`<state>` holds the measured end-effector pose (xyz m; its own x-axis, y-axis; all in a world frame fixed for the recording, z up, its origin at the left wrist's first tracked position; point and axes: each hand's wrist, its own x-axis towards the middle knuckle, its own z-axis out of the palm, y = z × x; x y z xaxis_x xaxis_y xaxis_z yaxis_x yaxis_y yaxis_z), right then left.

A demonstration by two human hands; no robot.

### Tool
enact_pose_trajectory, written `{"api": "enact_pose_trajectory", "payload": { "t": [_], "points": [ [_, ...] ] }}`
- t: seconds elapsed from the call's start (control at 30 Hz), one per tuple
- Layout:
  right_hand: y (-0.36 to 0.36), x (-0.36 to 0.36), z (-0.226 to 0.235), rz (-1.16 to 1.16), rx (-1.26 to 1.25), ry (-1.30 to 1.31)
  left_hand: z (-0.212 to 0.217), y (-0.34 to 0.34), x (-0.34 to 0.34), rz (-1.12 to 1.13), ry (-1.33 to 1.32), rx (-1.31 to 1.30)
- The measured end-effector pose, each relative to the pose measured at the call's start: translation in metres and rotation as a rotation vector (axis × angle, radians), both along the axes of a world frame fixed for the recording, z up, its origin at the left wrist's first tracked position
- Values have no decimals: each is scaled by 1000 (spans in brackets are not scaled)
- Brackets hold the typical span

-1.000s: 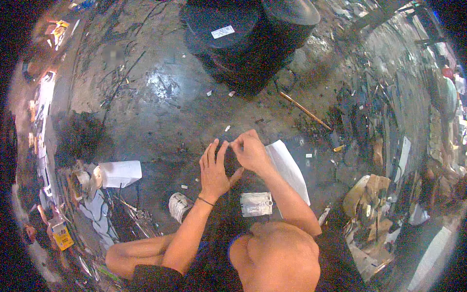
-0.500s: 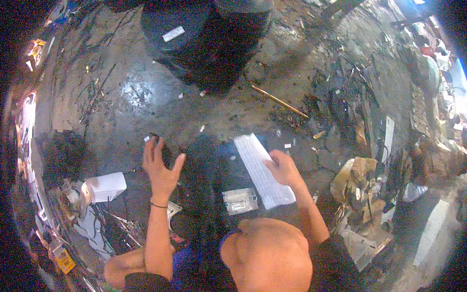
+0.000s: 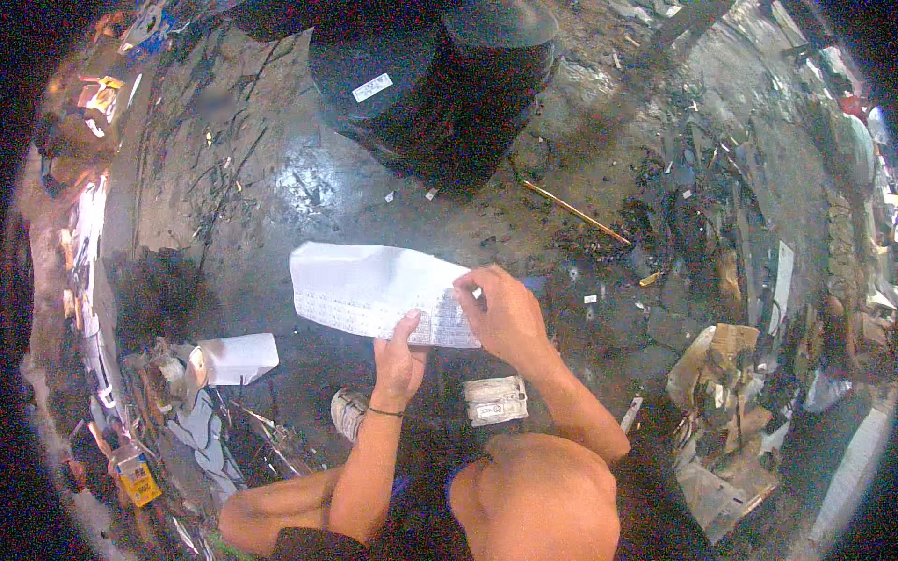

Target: The person sits on the floor and repeatedly picks up black shoe insoles, applies small white labels to them, and stacks the labeled insoles. The person handles the insoles one at a time and places the finished items into a growing pile.

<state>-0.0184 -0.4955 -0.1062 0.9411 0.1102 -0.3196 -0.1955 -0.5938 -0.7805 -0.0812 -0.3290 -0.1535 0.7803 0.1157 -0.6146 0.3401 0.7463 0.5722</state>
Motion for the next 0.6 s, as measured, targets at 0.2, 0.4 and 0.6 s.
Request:
{"api": "enact_pose_trajectory", "payload": {
  "t": [0.2,0.4,0.6],
  "points": [
    [-1,-18,-23,-50,143,13,-1,-1,-10,8,37,-231],
    [4,-18,-32,-99,265,52,-4,-8,-11,-85,-55,212],
    [11,-20,-40,-91,258,31,-7,-11,-11,-87,2,436]
  ]
}}
